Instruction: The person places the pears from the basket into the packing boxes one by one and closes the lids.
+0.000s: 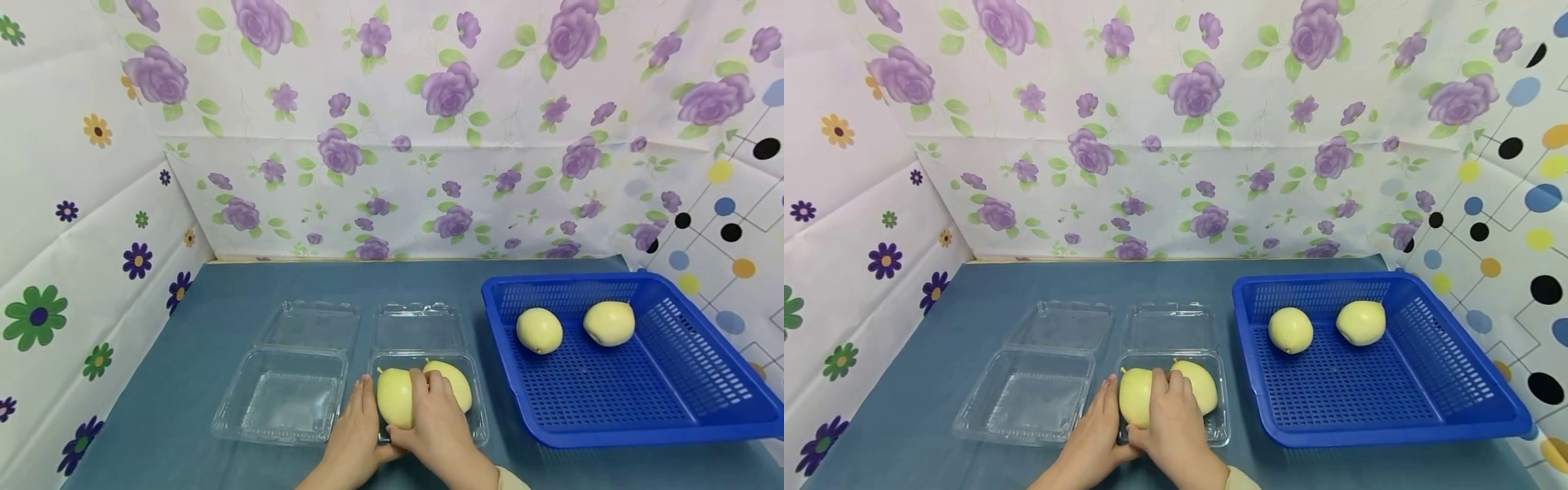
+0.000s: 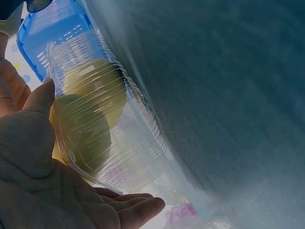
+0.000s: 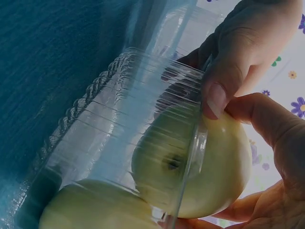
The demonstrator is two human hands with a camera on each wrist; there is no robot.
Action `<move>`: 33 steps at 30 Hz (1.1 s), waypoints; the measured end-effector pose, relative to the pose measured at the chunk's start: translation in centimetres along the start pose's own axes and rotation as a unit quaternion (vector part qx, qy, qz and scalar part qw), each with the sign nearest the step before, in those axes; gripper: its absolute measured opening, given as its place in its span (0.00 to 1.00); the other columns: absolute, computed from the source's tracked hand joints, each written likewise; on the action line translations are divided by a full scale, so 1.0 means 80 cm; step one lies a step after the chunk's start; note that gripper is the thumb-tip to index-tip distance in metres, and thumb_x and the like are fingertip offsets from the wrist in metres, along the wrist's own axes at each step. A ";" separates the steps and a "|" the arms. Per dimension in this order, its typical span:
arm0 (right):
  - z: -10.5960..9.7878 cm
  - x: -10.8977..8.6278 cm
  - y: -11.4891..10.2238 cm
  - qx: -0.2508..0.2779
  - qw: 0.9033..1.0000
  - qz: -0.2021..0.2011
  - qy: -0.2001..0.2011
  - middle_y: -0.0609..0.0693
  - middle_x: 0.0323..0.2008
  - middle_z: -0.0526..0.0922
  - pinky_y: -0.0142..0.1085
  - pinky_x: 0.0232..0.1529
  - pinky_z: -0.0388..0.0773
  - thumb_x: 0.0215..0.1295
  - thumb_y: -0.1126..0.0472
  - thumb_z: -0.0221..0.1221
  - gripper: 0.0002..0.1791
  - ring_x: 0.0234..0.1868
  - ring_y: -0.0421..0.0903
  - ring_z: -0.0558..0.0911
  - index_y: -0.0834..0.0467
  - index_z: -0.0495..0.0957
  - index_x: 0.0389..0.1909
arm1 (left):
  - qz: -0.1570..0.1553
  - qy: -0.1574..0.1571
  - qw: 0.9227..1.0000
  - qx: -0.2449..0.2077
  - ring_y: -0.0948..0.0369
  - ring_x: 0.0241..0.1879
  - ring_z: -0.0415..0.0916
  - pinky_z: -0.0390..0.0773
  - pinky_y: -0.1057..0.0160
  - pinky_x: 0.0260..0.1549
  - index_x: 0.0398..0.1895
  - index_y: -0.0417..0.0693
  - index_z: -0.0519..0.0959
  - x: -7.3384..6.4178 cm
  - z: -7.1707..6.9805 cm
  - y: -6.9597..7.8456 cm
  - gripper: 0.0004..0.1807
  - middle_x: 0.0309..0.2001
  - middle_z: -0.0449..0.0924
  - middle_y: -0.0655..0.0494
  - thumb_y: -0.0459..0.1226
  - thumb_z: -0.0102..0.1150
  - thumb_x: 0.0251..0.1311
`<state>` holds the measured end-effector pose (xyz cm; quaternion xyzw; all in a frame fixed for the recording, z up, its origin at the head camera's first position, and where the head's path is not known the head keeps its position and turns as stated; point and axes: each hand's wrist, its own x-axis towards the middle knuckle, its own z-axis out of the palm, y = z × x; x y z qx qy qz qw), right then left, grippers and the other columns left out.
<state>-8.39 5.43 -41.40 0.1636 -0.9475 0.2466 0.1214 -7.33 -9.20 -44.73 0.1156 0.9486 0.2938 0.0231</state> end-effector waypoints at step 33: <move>0.020 0.013 0.002 -0.112 0.993 -0.033 -0.028 0.56 0.32 0.76 0.43 0.38 0.74 0.31 0.45 0.74 0.39 0.34 0.50 0.72 0.69 0.77 0.40 | -0.015 -0.009 0.998 -0.067 0.33 0.64 0.58 0.69 0.37 0.54 0.68 0.20 0.46 0.002 0.002 0.000 0.63 0.67 0.51 0.23 0.52 0.74 0.42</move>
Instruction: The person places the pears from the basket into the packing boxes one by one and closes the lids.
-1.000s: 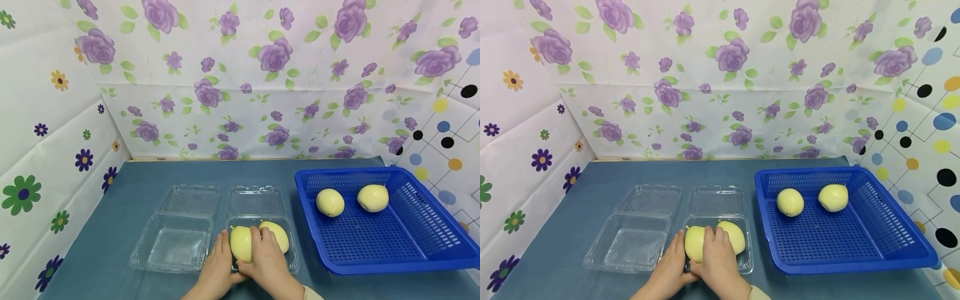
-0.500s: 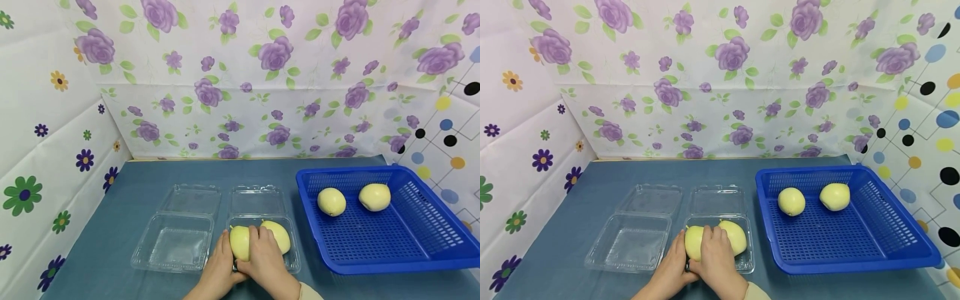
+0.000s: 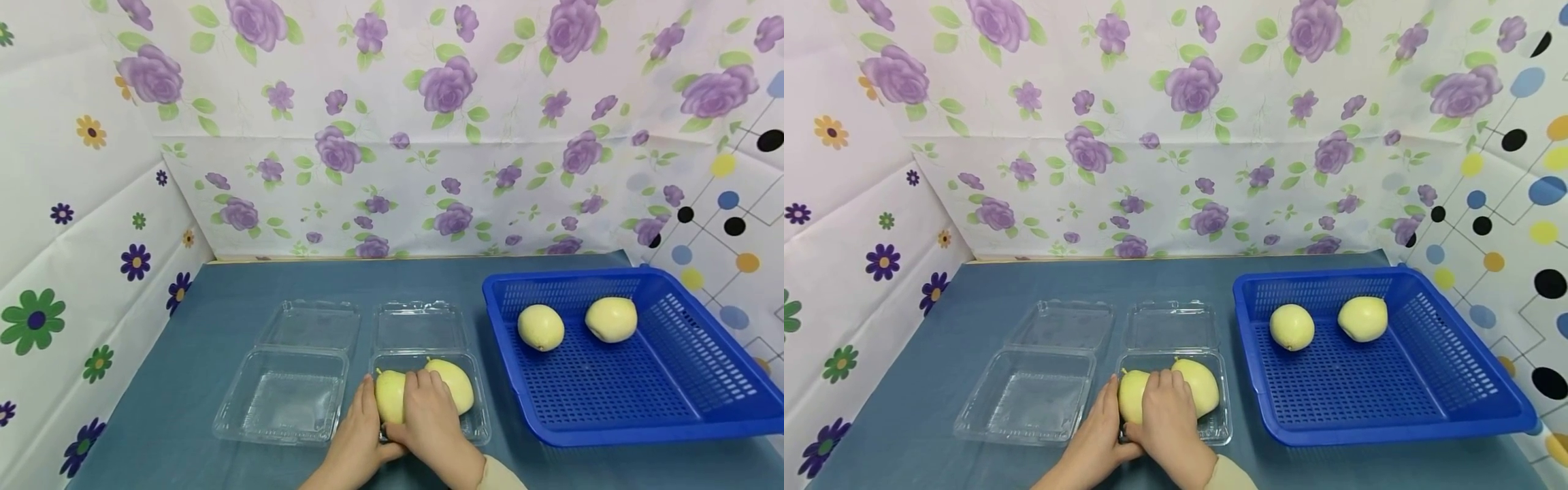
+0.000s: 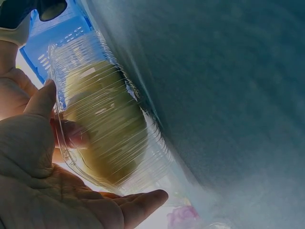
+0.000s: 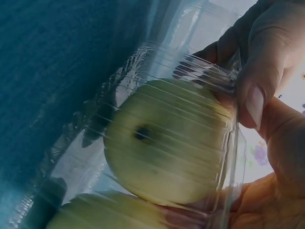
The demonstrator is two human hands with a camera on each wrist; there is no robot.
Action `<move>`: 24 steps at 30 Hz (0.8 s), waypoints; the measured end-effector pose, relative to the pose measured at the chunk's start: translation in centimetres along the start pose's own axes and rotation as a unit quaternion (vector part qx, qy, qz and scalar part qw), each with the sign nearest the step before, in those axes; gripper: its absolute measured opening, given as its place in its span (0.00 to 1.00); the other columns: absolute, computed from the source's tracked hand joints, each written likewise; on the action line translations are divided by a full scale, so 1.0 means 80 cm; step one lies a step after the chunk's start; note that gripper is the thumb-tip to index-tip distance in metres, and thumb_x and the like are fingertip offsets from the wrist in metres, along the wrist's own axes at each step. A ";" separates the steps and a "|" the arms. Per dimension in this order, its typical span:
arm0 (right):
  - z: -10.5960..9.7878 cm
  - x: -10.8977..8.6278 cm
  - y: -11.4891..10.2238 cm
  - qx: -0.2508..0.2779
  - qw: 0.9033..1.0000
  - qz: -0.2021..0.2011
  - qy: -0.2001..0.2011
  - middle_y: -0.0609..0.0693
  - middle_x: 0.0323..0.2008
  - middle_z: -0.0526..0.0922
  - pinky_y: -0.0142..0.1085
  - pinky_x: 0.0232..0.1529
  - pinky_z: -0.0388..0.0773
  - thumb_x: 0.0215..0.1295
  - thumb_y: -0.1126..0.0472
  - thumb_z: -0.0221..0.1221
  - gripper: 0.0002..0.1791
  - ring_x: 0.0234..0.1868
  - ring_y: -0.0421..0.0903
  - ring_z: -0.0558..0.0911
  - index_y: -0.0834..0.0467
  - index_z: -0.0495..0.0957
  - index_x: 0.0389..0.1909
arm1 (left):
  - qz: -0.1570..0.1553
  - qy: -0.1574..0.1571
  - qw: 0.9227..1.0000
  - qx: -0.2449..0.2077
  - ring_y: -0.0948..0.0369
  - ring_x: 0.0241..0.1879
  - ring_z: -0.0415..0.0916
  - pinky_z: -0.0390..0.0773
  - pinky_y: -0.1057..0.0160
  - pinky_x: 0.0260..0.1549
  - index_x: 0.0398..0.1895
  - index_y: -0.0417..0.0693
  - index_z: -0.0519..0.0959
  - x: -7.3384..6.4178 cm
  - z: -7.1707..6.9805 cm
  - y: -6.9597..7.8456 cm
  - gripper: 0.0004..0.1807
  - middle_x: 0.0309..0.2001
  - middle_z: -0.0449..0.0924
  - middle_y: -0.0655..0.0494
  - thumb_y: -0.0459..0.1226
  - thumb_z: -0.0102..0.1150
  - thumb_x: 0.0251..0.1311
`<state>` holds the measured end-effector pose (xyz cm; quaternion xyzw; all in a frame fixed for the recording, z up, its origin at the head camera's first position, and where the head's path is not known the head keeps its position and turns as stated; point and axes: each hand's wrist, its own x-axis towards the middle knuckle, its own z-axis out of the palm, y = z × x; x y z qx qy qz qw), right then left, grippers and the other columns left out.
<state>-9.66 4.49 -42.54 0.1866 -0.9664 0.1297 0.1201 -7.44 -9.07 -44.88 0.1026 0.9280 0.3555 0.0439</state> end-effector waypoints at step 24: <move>-0.001 0.008 0.006 -0.031 0.999 -0.027 -0.028 0.59 0.37 0.81 0.44 0.42 0.76 0.41 0.40 0.71 0.41 0.37 0.52 0.75 0.66 0.77 0.52 | 0.005 0.011 1.000 0.022 0.32 0.65 0.56 0.69 0.37 0.54 0.68 0.20 0.46 0.000 0.004 0.003 0.63 0.67 0.50 0.21 0.53 0.73 0.43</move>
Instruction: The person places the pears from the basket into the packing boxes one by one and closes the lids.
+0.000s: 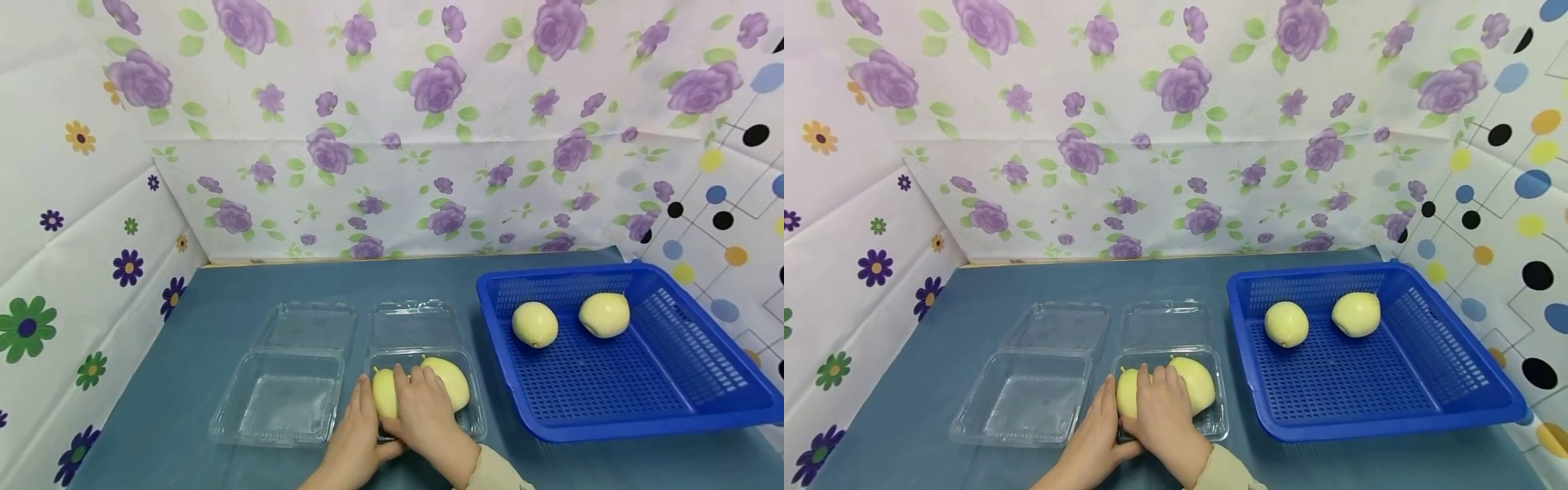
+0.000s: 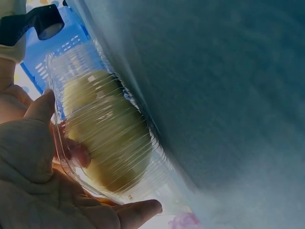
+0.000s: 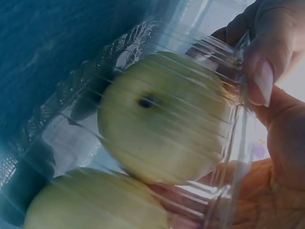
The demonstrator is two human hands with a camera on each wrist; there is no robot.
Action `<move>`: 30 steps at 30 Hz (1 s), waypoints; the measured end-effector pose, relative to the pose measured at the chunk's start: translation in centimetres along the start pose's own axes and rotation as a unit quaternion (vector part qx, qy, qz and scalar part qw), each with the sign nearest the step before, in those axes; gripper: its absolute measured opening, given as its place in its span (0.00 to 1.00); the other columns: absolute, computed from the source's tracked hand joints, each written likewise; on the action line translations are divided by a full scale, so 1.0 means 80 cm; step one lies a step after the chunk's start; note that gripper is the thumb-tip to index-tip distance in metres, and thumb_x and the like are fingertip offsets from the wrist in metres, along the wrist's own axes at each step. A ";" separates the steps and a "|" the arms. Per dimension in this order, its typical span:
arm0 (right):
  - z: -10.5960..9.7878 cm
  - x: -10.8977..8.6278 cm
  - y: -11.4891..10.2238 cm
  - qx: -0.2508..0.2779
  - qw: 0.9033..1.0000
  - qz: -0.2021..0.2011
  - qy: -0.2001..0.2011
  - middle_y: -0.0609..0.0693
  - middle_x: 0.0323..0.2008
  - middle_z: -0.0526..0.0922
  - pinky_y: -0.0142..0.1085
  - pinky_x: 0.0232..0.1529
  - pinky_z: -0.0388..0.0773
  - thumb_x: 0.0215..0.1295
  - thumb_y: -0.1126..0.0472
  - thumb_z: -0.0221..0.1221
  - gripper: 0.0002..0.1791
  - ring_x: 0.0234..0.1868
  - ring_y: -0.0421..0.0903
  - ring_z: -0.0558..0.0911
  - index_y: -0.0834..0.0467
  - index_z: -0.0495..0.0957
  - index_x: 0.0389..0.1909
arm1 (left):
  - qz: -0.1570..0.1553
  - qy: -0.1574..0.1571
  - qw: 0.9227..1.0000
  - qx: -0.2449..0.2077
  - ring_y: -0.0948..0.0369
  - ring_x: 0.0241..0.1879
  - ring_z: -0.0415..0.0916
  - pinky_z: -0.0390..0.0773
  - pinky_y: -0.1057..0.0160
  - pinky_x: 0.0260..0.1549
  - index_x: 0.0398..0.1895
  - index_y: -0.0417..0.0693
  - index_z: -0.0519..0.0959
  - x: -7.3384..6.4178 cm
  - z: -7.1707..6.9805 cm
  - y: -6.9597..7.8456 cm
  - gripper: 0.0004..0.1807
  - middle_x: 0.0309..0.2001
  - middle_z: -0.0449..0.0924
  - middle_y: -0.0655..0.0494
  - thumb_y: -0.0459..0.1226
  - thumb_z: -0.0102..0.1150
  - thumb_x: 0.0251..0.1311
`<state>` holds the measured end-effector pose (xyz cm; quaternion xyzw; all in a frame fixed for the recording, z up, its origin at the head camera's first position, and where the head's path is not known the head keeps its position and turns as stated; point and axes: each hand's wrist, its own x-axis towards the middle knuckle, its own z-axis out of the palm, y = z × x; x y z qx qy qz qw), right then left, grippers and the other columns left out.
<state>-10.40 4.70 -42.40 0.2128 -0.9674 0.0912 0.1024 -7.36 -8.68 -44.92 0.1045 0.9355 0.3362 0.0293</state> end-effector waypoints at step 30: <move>-0.034 0.005 0.040 0.163 0.984 0.070 0.022 0.63 0.51 0.76 0.51 0.48 0.75 0.56 0.48 0.67 0.31 0.50 0.57 0.73 0.66 0.76 0.53 | -0.050 0.006 0.998 -0.032 0.33 0.68 0.51 0.67 0.34 0.54 0.71 0.26 0.42 0.005 -0.001 0.008 0.66 0.70 0.44 0.25 0.62 0.66 0.46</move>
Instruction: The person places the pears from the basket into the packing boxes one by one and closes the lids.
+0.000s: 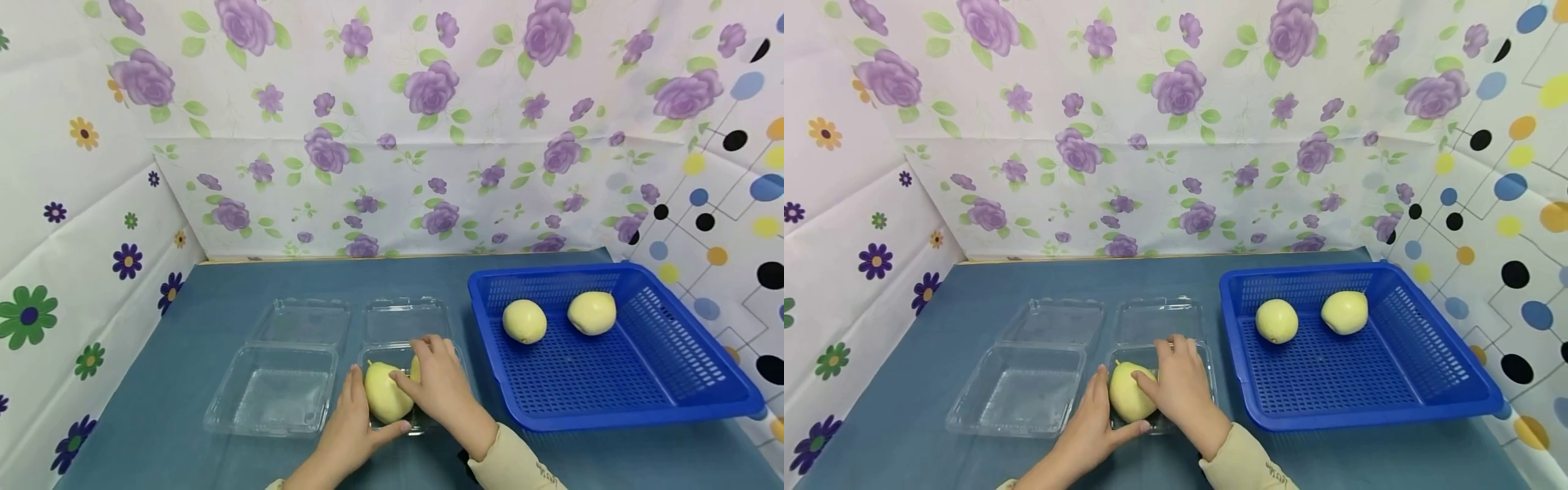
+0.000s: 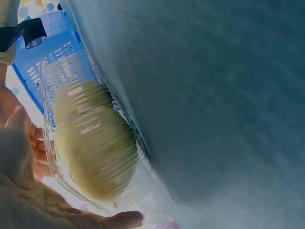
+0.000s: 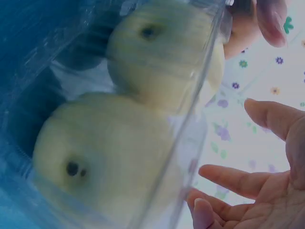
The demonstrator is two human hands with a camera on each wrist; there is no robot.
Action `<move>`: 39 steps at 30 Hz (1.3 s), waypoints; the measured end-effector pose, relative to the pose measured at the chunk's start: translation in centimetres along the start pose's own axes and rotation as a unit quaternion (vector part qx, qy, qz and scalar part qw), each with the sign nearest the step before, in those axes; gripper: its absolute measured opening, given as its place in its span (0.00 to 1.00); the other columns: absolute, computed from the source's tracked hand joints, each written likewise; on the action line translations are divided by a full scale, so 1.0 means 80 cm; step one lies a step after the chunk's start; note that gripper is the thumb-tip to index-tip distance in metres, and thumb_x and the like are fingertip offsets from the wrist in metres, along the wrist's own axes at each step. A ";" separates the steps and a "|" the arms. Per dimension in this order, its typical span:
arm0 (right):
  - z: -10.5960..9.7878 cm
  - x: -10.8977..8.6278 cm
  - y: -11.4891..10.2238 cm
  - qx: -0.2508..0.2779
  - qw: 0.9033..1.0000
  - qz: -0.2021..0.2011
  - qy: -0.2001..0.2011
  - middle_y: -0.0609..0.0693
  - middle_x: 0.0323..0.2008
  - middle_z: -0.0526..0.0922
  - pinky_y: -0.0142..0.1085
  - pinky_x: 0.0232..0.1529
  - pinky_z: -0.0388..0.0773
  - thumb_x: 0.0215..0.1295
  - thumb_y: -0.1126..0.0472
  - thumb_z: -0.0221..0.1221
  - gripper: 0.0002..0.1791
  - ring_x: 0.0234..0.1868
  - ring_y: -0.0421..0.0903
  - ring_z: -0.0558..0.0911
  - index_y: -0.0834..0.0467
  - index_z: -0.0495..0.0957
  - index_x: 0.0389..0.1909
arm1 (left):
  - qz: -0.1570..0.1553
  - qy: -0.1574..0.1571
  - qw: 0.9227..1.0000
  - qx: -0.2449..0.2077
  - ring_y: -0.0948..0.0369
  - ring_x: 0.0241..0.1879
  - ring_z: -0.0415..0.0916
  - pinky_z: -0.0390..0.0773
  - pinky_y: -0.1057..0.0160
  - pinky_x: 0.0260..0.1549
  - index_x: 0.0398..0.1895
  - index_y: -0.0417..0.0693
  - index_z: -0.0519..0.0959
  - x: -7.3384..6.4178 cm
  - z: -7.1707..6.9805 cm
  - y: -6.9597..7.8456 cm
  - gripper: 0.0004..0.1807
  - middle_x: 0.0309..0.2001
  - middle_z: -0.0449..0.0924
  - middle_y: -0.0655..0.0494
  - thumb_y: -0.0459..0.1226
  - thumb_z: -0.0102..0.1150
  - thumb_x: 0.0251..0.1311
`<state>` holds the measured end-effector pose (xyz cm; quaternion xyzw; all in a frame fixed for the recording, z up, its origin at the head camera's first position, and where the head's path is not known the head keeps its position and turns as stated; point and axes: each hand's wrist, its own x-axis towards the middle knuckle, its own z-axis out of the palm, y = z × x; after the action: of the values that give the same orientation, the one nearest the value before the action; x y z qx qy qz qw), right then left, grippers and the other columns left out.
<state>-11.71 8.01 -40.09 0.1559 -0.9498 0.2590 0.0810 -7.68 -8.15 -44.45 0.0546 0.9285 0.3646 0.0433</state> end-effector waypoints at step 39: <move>0.009 0.015 0.058 0.317 0.915 0.248 0.004 0.70 0.72 0.47 0.60 0.70 0.44 0.74 0.53 0.34 0.33 0.73 0.66 0.46 0.69 0.45 0.73 | -0.061 0.109 0.967 -0.222 0.36 0.69 0.49 0.55 0.36 0.64 0.70 0.29 0.49 0.067 -0.022 0.016 0.37 0.70 0.49 0.28 0.45 0.48 0.69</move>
<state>-14.43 11.14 -42.60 -0.0684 -0.8256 0.5590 -0.0355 -13.09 -7.67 -42.54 -0.0532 0.8253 0.5617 -0.0248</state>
